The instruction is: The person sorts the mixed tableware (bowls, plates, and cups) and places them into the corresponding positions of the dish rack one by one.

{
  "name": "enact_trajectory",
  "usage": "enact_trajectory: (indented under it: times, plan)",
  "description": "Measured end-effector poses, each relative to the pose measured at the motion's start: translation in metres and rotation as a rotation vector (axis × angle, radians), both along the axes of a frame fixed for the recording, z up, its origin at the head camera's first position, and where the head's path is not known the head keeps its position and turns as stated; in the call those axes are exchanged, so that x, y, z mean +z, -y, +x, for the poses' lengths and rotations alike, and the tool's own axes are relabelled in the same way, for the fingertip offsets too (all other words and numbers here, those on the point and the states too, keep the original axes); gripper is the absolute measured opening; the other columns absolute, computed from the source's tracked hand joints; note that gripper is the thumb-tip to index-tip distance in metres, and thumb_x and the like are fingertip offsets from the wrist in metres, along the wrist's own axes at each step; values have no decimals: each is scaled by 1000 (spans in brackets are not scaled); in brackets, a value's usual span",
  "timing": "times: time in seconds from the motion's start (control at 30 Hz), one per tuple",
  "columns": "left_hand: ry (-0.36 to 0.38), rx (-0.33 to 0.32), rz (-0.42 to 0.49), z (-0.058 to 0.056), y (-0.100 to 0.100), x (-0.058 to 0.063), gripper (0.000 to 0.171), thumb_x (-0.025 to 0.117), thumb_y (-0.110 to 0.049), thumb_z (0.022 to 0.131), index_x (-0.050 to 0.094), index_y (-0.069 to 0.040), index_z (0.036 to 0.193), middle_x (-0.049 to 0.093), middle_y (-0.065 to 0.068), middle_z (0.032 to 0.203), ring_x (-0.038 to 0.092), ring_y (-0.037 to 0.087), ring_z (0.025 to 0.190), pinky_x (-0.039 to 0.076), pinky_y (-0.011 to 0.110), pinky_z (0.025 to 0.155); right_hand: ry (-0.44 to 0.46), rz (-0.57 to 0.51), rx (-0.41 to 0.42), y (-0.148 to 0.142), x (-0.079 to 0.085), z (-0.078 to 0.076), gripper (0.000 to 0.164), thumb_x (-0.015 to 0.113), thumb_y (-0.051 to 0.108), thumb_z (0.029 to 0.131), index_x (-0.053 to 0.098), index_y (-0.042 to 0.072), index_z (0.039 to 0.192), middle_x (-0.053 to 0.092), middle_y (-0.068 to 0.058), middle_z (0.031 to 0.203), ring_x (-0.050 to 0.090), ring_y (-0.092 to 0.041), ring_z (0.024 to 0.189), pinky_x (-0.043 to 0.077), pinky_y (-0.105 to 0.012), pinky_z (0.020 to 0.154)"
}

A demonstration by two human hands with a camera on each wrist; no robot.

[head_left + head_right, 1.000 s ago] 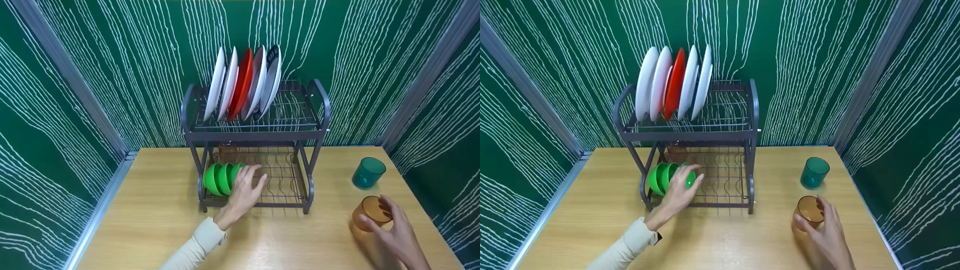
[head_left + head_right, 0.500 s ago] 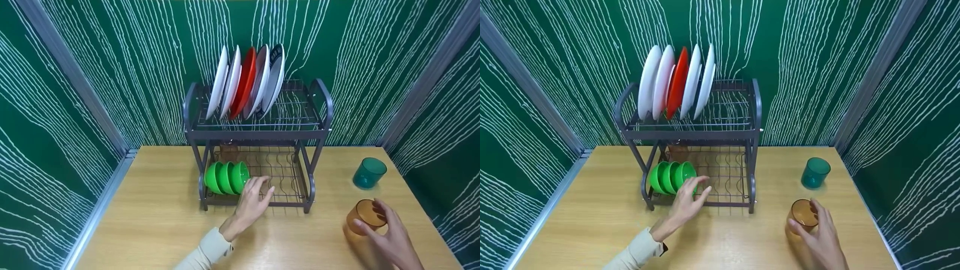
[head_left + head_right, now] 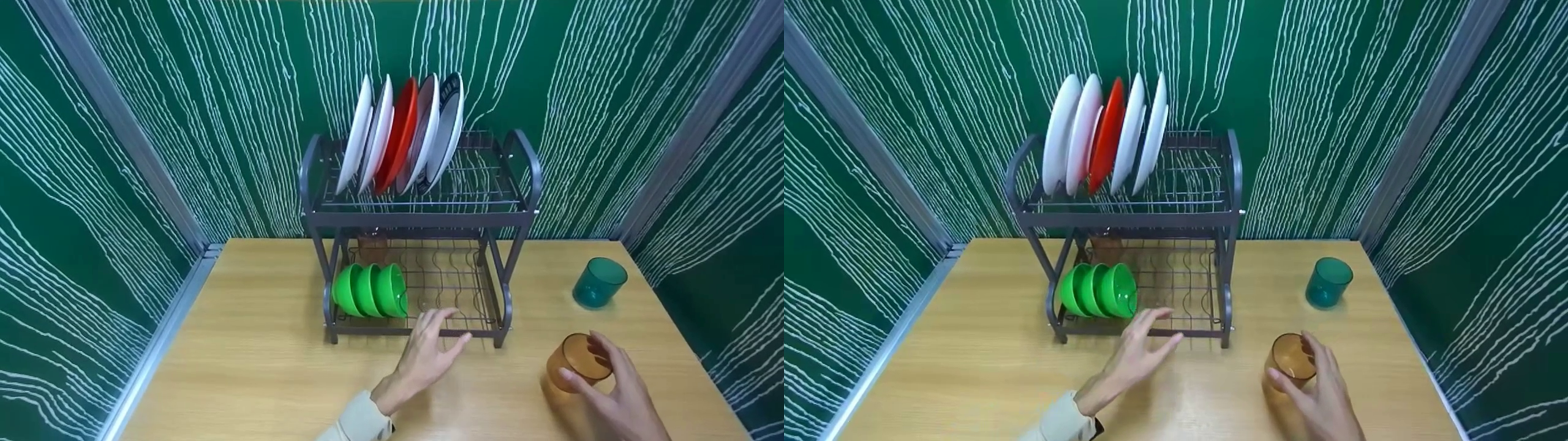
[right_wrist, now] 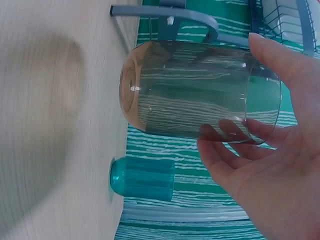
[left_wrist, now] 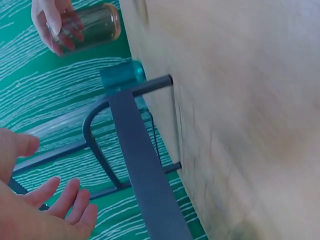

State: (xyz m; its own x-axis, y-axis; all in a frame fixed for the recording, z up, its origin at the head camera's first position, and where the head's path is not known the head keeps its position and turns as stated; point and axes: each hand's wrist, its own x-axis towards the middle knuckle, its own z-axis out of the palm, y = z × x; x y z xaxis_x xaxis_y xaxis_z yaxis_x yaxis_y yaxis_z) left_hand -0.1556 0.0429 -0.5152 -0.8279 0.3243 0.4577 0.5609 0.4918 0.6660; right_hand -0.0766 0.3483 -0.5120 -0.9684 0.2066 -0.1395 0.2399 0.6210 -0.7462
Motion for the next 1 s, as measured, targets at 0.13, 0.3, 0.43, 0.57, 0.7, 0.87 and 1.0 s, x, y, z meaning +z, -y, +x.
enact_trajectory:
  times: [0.13, 0.3, 0.43, 0.57, 0.7, 0.87, 1.0]
  plan:
    - [62, -32, -27, 11, -4, -4, 61, 66, -48, 84, 48, -17, 134, 51, -4, 128, 45, 13, 120, 42, 35, 99, -35, 4, 21, 12, 2, 5, 106, 64, 64, 77, 10, 12, 152, 27, -21, 149, 32, -42, 128, 34, -63, 98]
    - [101, -76, -40, 22, -11, -12, 74, 69, -54, 79, 41, -23, 139, 44, -6, 135, 40, 14, 126, 39, 40, 102, -88, -5, 47, 26, 6, 8, 101, 66, 61, 78, 15, 12, 151, 32, -19, 147, 35, -40, 127, 34, -60, 100]
    - [114, -109, -43, 28, -18, -17, 78, 69, -58, 76, 36, -28, 141, 42, -8, 135, 39, 12, 125, 39, 37, 102, -107, -9, 51, 35, 6, 9, 98, 66, 60, 78, 18, 14, 150, 35, -16, 146, 36, -37, 127, 34, -61, 100]
    - [96, -142, -60, 31, -25, -20, 85, 69, -61, 74, 33, -28, 143, 41, -9, 135, 39, 10, 125, 38, 36, 103, -120, -8, 65, 43, 5, 10, 94, 65, 59, 79, 21, 15, 150, 38, -15, 143, 38, -35, 126, 35, -60, 99]
    - [79, -163, -83, 35, -29, -23, 91, 69, -63, 72, 31, -25, 145, 39, -8, 137, 37, 12, 127, 37, 38, 104, -137, -8, 84, 52, 6, 10, 91, 65, 58, 80, 24, 14, 149, 41, -14, 141, 40, -33, 124, 36, -59, 99]
    - [101, -189, -93, 39, -32, -27, 94, 68, -65, 72, 28, -26, 147, 37, -8, 139, 37, 14, 129, 37, 39, 104, -210, 25, 101, 64, 8, 11, 85, 68, 53, 80, 30, 16, 146, 46, -9, 137, 46, -26, 120, 42, -32, 100]
    - [133, -212, -94, 42, -34, -28, 96, 68, -66, 71, 22, -32, 147, 34, -8, 143, 35, 15, 131, 38, 40, 103, -258, 21, 113, 71, 10, 12, 81, 72, 48, 80, 34, 17, 144, 48, -5, 135, 49, -20, 117, 34, -4, 88]
